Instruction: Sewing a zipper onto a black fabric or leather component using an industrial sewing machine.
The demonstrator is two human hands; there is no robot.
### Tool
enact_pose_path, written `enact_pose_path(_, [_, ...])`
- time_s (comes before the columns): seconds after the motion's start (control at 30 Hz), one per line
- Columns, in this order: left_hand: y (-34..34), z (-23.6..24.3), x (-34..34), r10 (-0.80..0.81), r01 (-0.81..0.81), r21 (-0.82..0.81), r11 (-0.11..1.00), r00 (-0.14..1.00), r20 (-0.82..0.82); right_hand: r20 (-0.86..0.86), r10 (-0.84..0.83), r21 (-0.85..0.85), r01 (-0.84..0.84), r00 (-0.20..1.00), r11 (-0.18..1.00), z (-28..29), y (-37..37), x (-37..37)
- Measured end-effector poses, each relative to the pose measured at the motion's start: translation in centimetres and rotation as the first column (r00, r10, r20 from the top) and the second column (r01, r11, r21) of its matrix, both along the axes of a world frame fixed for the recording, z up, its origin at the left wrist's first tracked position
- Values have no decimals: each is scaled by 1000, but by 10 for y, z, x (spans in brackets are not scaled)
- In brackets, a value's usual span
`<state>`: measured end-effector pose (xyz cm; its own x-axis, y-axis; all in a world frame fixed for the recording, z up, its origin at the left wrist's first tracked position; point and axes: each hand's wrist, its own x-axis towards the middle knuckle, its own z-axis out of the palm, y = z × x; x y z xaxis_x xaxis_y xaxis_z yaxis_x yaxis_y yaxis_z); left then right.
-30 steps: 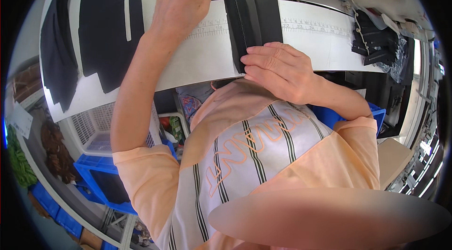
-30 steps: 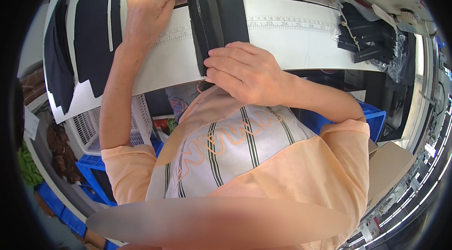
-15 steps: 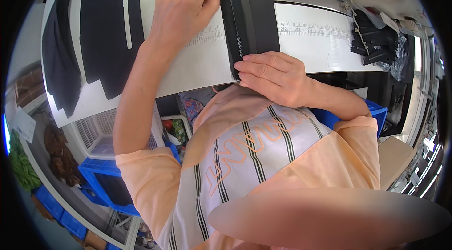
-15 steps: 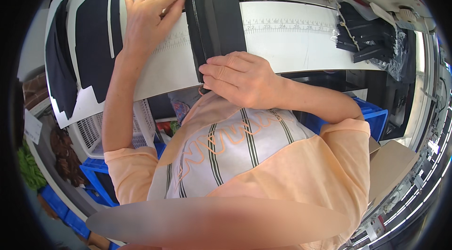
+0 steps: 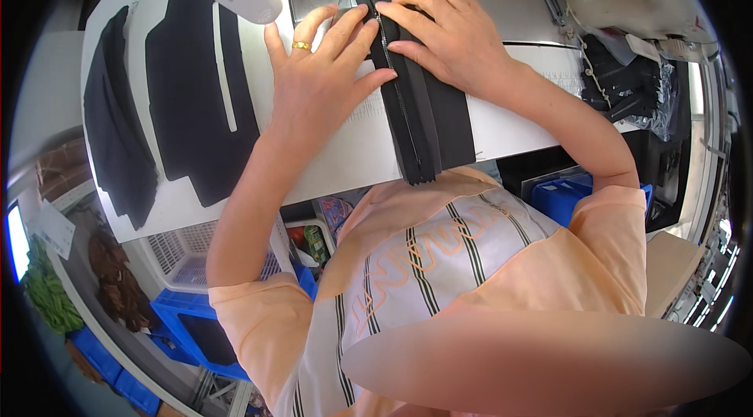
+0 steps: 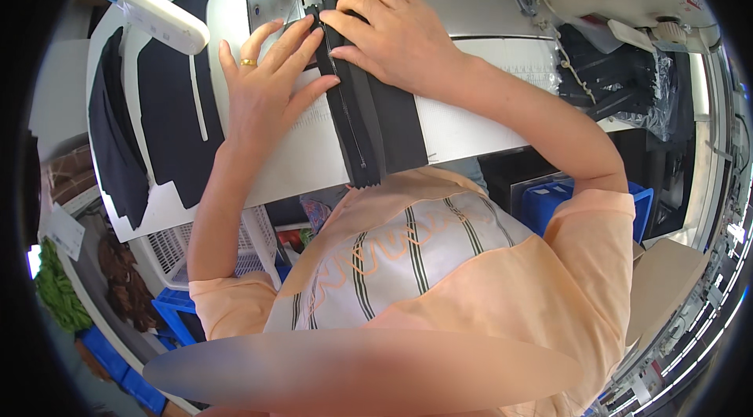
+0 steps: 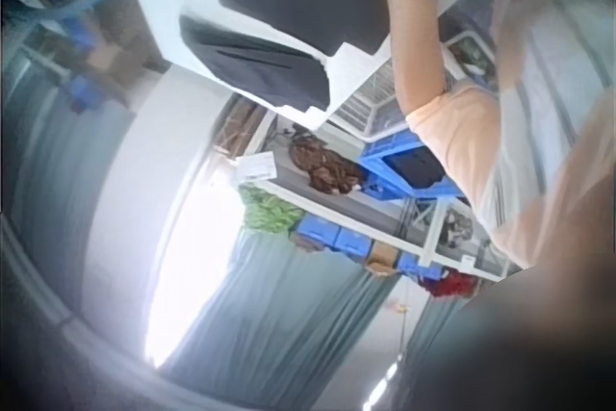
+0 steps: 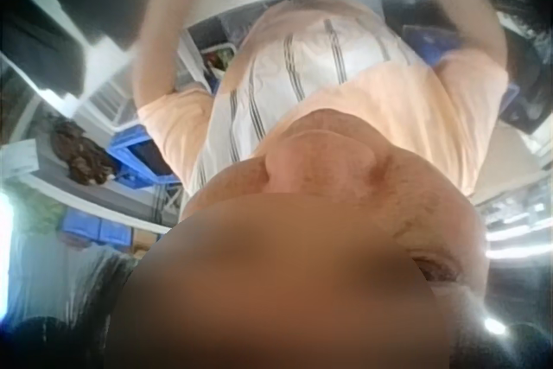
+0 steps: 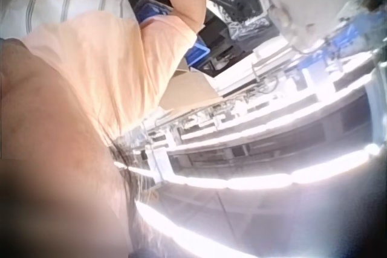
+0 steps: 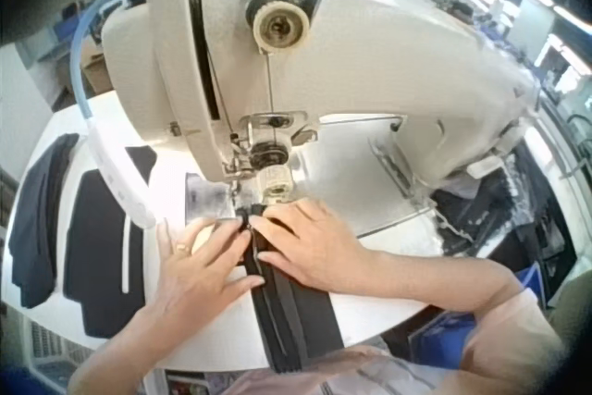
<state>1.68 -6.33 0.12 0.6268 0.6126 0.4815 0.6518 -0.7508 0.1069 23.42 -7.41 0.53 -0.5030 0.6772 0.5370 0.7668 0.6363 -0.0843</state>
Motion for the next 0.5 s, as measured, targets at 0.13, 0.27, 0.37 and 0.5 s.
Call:
enact_pose_path(0.13, [-3,0,0,19,-17,-44,999,1000,24,15,-17,-22,18,1000,1000,-2,-1,0])
enact_pose_path(0.27, [-5,4,-1,41,-47,-130,990,998,-54,40,-35,-20,36,999,999,1,-1,-3])
enact_pose_path(0.37, [-5,5,-1,38,-43,-122,992,998,-47,97,-46,-16,47,994,999,2,-1,-3])
enact_pose_path(0.5, [-6,6,0,56,-61,-121,991,997,-44,84,-50,-11,52,995,999,0,0,-2])
